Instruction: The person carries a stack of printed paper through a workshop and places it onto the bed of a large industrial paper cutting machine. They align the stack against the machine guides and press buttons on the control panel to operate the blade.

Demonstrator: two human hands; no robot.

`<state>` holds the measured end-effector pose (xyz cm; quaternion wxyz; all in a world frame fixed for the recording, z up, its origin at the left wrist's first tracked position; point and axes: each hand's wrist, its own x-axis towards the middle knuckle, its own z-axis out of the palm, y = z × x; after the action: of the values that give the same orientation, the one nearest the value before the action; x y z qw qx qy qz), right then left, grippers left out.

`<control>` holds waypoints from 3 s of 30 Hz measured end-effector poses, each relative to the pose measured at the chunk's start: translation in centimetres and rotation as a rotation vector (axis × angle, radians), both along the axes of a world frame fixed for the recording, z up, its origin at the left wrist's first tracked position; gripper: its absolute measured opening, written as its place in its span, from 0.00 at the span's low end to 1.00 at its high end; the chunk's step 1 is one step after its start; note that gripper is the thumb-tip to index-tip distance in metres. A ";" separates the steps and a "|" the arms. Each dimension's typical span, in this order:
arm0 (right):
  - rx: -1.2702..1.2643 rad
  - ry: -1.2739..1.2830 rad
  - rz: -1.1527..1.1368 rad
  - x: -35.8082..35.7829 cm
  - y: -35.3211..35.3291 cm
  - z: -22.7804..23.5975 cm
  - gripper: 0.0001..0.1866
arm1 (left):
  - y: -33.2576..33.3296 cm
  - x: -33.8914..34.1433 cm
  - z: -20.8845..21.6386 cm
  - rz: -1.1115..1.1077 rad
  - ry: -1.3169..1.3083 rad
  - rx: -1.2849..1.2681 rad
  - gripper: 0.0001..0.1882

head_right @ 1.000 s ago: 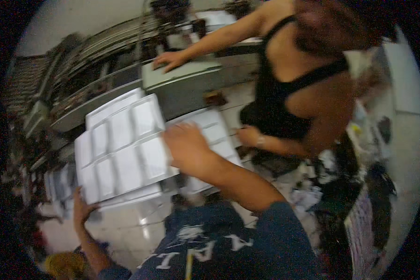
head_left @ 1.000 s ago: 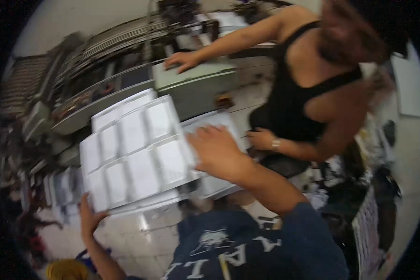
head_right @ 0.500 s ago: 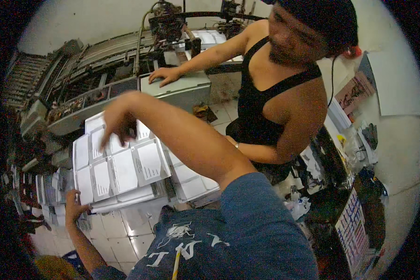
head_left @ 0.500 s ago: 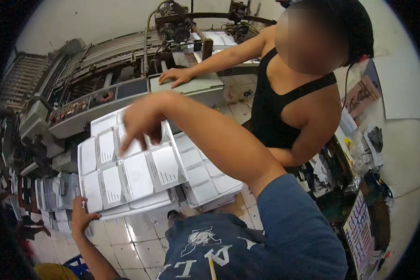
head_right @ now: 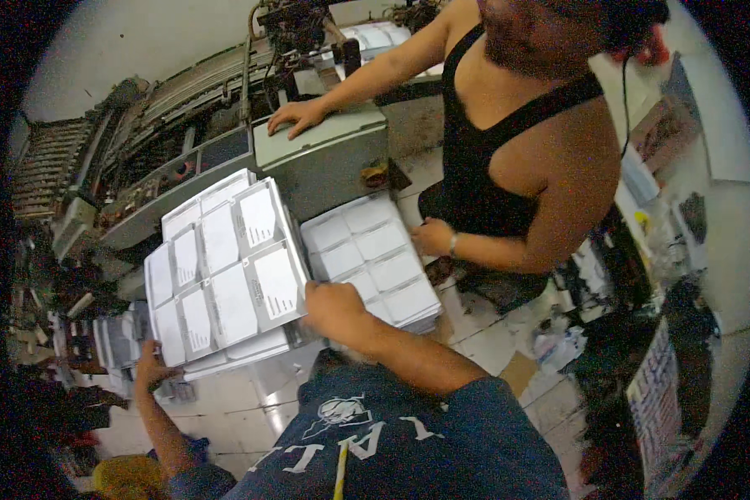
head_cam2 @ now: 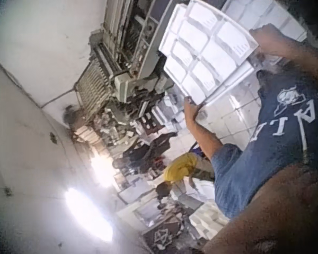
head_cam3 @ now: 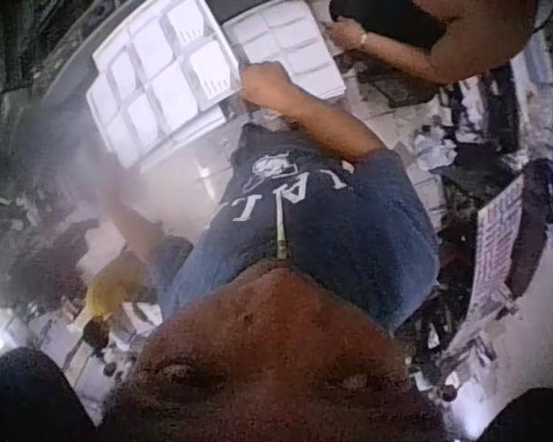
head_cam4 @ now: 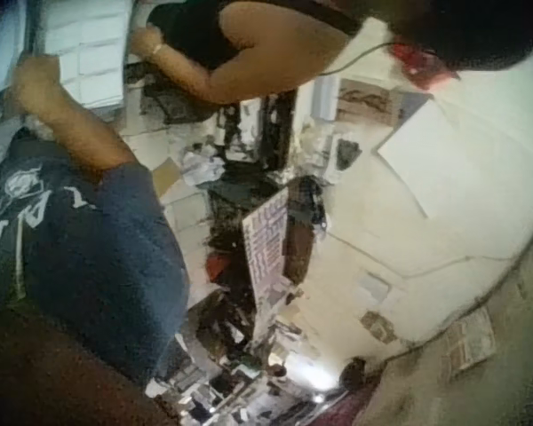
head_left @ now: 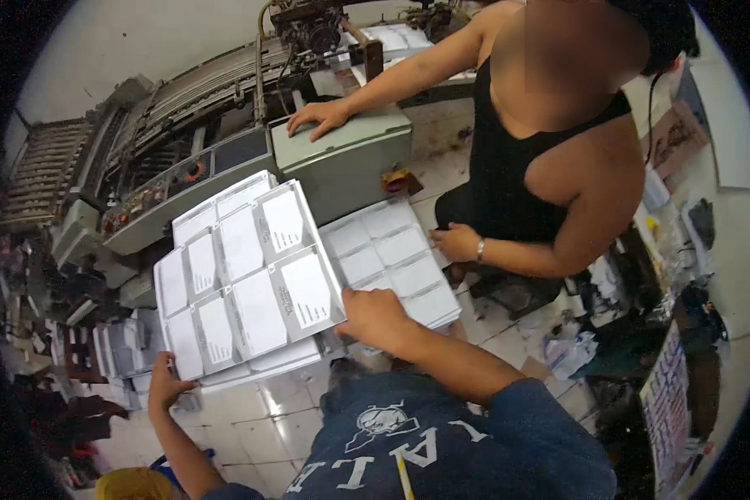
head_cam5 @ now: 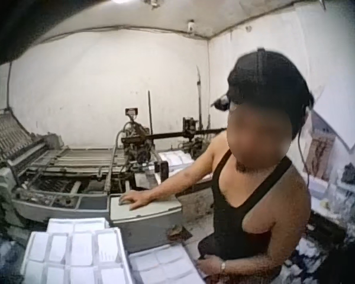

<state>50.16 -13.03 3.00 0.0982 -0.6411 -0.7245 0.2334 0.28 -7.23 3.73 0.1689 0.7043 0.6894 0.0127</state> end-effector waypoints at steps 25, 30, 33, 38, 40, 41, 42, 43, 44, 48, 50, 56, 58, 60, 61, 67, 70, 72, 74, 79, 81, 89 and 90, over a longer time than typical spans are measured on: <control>-0.076 0.729 -0.248 7.7 -3.7 0.9 0.23 | 1.0 25.8 3.1 -0.702 -0.047 0.288 0.42; -0.119 1.236 -0.626 0.9 -6.4 -8.3 0.19 | -0.4 34.4 1.2 -0.933 -0.031 0.238 0.32; -0.260 1.712 -0.736 -1.9 -5.2 -12.5 0.19 | -1.3 35.6 0.7 -0.878 0.046 0.266 0.32; -0.251 1.937 -0.610 -3.5 -4.4 -13.9 0.18 | -0.7 36.2 0.2 -0.819 0.011 0.210 0.28; -0.316 2.004 -0.647 -3.3 -4.2 -14.0 0.17 | -0.7 36.2 0.1 -0.780 0.001 0.168 0.26; -0.350 2.034 -0.670 -3.0 -4.0 -13.9 0.16 | -0.6 36.3 0.0 -0.775 0.009 0.171 0.26; -0.397 2.107 -0.661 -2.7 -3.9 -13.8 0.15 | -0.6 36.3 0.0 -0.770 0.019 0.174 0.25; -0.450 2.180 -0.652 -2.3 -3.9 -13.5 0.14 | -0.7 36.2 -0.2 -0.776 0.026 0.179 0.25; -0.503 2.252 -0.641 -2.1 -3.9 -13.4 0.13 | -0.9 36.1 -0.3 -0.782 0.033 0.185 0.25; -0.552 2.344 -0.666 -2.3 -4.0 -13.5 0.11 | -1.8 35.8 -1.3 -0.777 -0.011 0.273 0.25; -0.554 2.384 -0.679 -2.4 -3.9 -13.4 0.10 | -2.0 35.7 -1.7 -0.761 -0.002 0.287 0.25; -0.682 2.452 -0.638 -1.7 -3.6 -12.9 0.09 | -2.3 35.9 -2.0 -0.744 0.019 0.288 0.24; -0.740 2.464 -0.641 -1.6 -3.4 -12.7 0.09 | -2.4 36.0 -2.0 -0.750 0.009 0.298 0.24; -0.800 2.489 -0.643 -1.8 -3.4 -12.6 0.10 | -2.5 36.0 -2.2 -0.750 -0.010 0.319 0.24; -0.827 2.505 -0.641 -2.0 -3.3 -12.7 0.10 | -2.4 35.8 -2.5 -0.747 -0.016 0.325 0.24; -0.841 2.477 -0.719 -2.8 -3.0 -12.2 0.12 | -2.3 34.7 -3.3 -0.734 -0.019 0.354 0.25; -0.831 2.474 -0.700 -2.9 -2.9 -12.3 0.12 | -2.4 34.9 -3.3 -0.727 -0.023 0.362 0.26; -0.811 2.468 -0.701 -3.0 -2.9 -11.9 0.12 | -2.4 34.6 -3.4 -0.719 -0.036 0.365 0.26; -0.797 2.460 -0.716 -2.4 -2.9 -11.1 0.13 | -2.4 34.5 -3.6 -0.709 -0.040 0.365 0.26; -0.790 2.474 -0.716 -2.3 -3.0 -11.0 0.13 | -2.5 34.8 -3.6 -0.715 -0.038 0.392 0.23; -0.790 2.461 -0.742 -2.1 -3.2 -10.9 0.14 | -2.5 34.7 -3.8 -0.697 -0.024 0.377 0.23; -0.821 2.391 -0.774 -2.8 -2.9 -11.4 0.13 | -2.2 35.2 -3.8 -0.728 -0.094 0.403 0.24; -0.836 2.366 -0.864 -3.6 -3.0 -11.7 0.12 | -2.3 34.8 -3.8 -0.725 -0.097 0.410 0.23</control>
<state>46.51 -16.01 -8.70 0.5281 -0.2119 0.1840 0.8015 35.10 -9.53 -0.09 0.0510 0.9190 0.3713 0.1224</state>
